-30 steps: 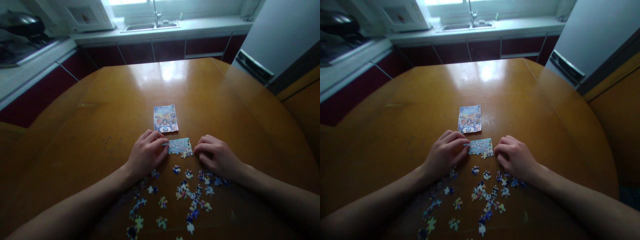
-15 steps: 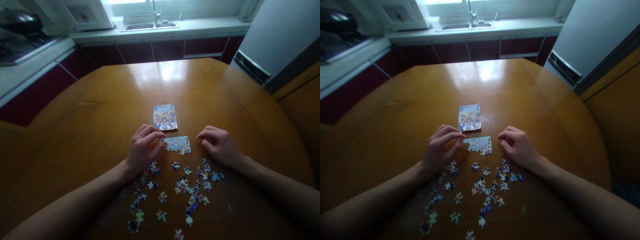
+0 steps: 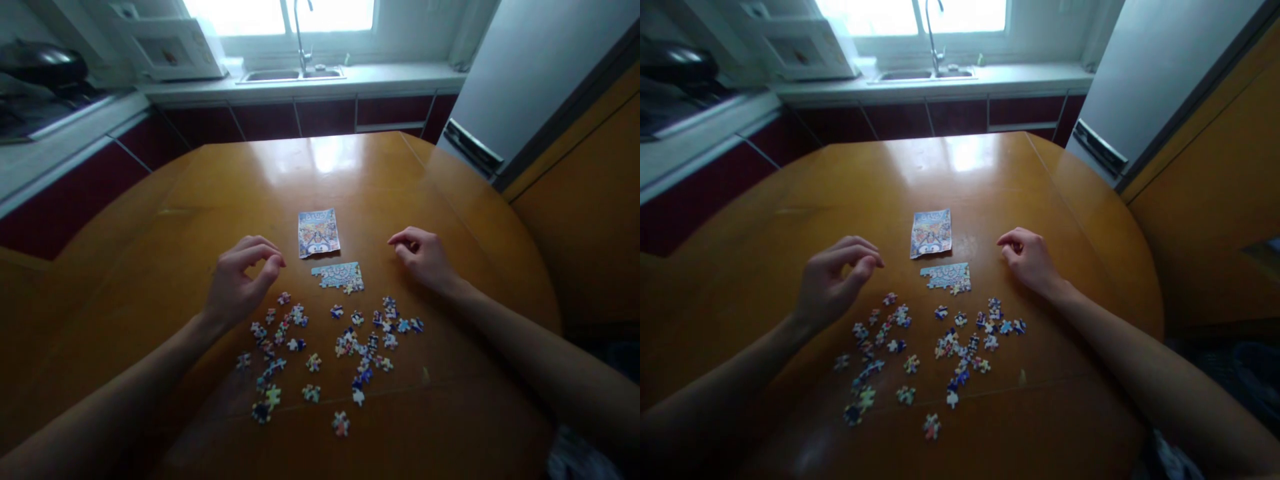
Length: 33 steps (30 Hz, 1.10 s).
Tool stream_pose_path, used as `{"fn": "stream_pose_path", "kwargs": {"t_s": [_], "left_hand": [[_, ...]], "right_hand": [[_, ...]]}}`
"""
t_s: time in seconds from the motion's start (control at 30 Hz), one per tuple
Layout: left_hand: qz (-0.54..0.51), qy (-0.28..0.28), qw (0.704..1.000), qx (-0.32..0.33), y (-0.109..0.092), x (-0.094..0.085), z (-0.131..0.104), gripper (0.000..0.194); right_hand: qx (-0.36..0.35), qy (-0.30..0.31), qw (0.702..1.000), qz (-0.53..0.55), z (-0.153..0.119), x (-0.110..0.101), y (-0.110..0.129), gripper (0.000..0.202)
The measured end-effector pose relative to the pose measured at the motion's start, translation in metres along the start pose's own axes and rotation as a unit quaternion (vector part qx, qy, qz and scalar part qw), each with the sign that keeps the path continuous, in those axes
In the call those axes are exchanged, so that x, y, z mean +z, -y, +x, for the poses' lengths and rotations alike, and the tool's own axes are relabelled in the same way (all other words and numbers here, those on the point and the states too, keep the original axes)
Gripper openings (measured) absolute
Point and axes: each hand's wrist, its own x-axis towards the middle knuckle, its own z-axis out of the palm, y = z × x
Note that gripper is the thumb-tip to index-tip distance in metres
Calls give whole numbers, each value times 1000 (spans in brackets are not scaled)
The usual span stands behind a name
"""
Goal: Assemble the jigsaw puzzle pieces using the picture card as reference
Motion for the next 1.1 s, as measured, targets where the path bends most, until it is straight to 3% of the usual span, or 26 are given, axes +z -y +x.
{"fn": "stream_pose_path", "kwargs": {"t_s": [0.2, 0.37, 0.63, 0.73, 0.9, 1.1], "left_hand": [[2, 30, 999, -42, 9, -11, -40, 29], [-3, 30, 998, -56, 13, -23, -53, 26], [6, 212, 977, 6, 18, -52, -55, 20], [28, 234, 972, 18, 23, -58, -57, 18], [48, 244, 969, 18, 30, -55, -60, 17], [35, 214, 976, 15, 28, -37, -65, 17]], "right_hand": [[-6, 8, 1000, -5, -3, 6, 1, 17], [-3, 13, 1000, -20, -6, 7, 0, 18], [25, 2, 999, -34, -4, 4, -7, 18], [26, 7, 999, -43, -4, 5, -9, 18], [29, 13, 998, -50, -5, 5, -9, 18], [38, 15, 998, -53, -5, 5, -7, 17]]}}
